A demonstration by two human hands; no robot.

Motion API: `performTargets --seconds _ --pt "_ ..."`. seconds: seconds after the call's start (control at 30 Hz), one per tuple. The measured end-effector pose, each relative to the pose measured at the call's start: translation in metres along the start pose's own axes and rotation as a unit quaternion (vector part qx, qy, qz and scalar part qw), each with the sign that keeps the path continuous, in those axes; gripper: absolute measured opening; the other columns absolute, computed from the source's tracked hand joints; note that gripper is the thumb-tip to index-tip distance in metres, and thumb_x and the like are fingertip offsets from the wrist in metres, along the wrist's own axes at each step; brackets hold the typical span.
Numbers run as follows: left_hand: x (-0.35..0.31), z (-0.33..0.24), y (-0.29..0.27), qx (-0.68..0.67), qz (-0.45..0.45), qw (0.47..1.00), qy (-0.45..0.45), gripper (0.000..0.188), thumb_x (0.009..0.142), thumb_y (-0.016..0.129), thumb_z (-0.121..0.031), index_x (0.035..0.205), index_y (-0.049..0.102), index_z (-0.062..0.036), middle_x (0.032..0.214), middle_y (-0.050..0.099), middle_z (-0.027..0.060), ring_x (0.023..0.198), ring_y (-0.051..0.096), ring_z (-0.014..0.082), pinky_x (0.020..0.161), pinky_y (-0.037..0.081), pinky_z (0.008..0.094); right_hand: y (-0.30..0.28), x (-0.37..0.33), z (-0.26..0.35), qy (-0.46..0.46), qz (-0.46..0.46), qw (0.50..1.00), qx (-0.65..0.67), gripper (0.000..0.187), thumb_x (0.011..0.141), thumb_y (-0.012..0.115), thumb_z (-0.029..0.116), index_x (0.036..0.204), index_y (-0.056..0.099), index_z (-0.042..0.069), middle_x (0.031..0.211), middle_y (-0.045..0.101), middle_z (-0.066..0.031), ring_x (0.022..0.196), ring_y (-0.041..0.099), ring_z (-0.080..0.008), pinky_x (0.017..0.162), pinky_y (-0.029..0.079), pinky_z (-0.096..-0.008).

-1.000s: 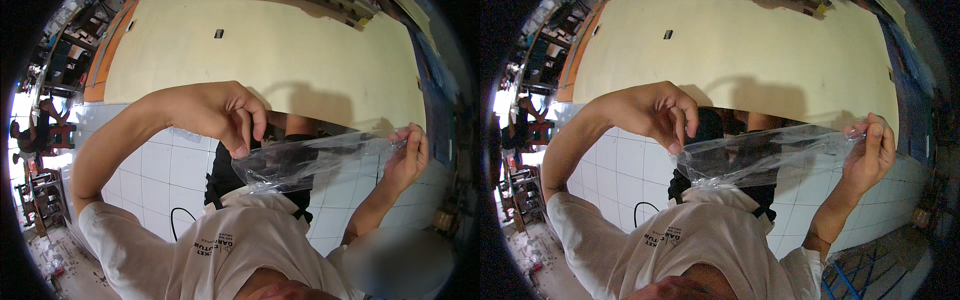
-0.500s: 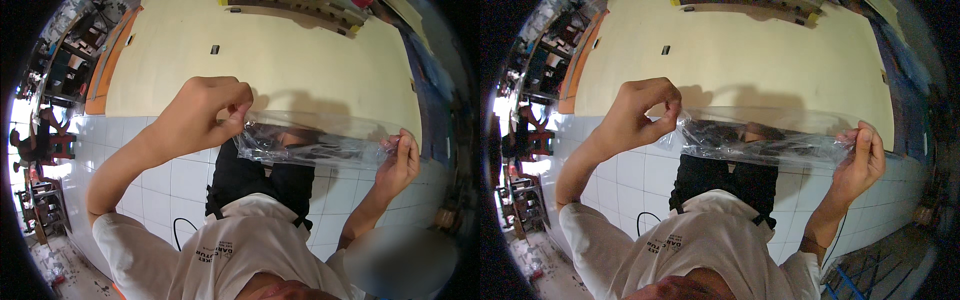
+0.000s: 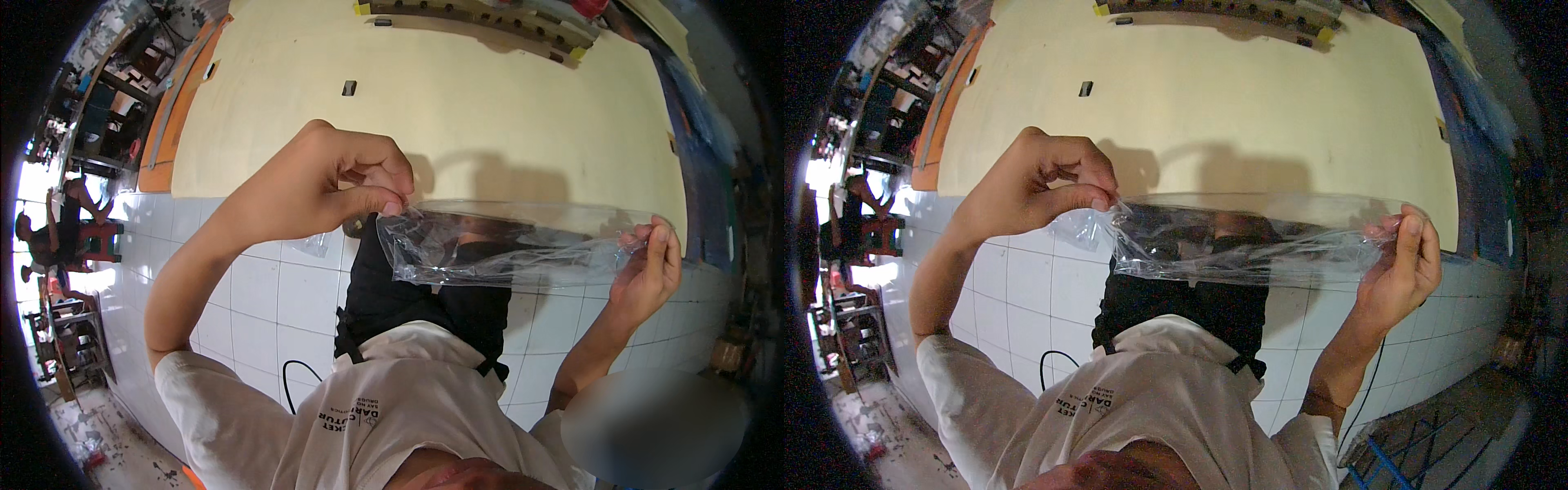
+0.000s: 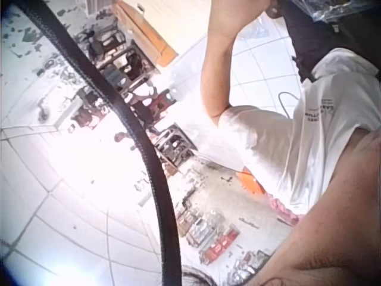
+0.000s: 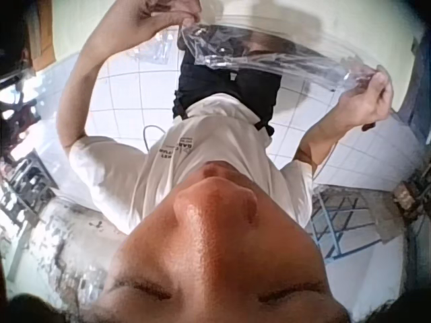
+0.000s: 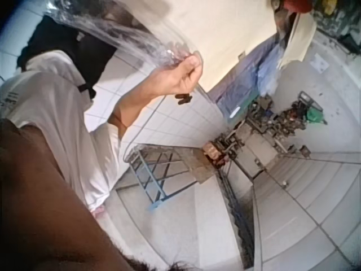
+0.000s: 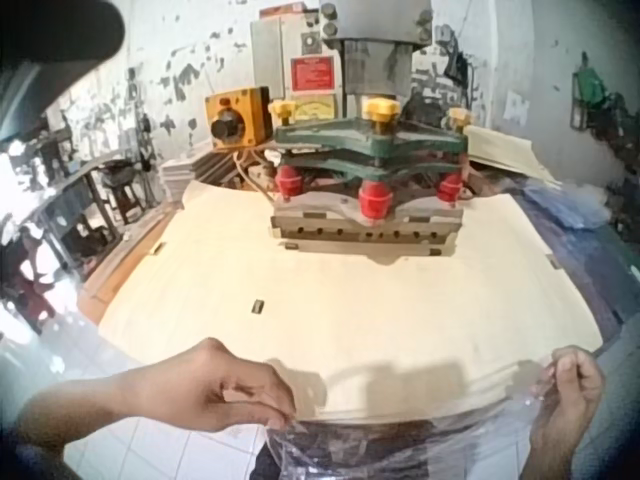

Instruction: The person unfolds and aligns plastic bags by hand, then positions and presses them under a heat sealing machine.

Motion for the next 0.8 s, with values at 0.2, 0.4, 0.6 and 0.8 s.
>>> performTargets --seconds 0.2,0.4,0.6,0.8 --pt "0.003 0.008 0.001 -0.1 0.043 0.992 -0.065 0.012 0.084 0.076 0.003 0.091 0.067 0.0044 0.088 0.073 0.0106 0.082 0.071 0.0153 0.077 0.057 0.0273 0.003 0.0 0.004 -0.008 0.006 1.0 0.002 0.022 0.099 0.06 0.012 0.104 0.066 -0.008 0.082 0.064 -0.0098 0.068 0.06 -0.0141 0.061 0.056 -0.0303" --pt "0.004 0.006 0.007 -0.097 0.087 0.984 -0.119 0.014 0.082 0.077 0.003 0.092 0.068 0.0037 0.086 0.073 0.0077 0.082 0.071 0.013 0.075 0.057 0.0242 0.001 0.0 0.007 -0.013 0.003 1.0 0.01 0.022 0.099 0.06 0.013 0.104 0.065 -0.008 0.081 0.064 -0.0096 0.066 0.059 -0.0145 0.06 0.055 -0.03" --pt "0.007 0.004 0.008 -0.046 0.086 0.986 -0.136 0.015 0.081 0.078 0.004 0.09 0.066 0.0024 0.083 0.071 0.0061 0.081 0.07 0.0111 0.074 0.056 0.0229 -0.001 0.003 0.008 -0.005 -0.003 1.0 0.008 0.022 0.099 0.06 0.013 0.104 0.065 -0.008 0.081 0.064 -0.0097 0.067 0.059 -0.0142 0.059 0.056 -0.0301" --pt "0.01 0.004 0.011 -0.078 0.061 0.989 -0.113 0.021 0.081 0.077 0.007 0.081 0.057 0.0002 0.08 0.069 0.0051 0.079 0.069 0.0109 0.071 0.055 0.0234 -0.004 0.004 0.007 0.002 -0.003 1.0 0.014 0.02 0.098 0.061 0.012 0.104 0.066 -0.007 0.083 0.064 -0.0091 0.069 0.06 -0.0124 0.06 0.058 -0.0294"
Point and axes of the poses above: each hand's wrist, its own x-axis towards the middle knuckle, its own y-axis out of the palm, z = x × y, the point moved 9 cm from there along x, towards the middle knuckle
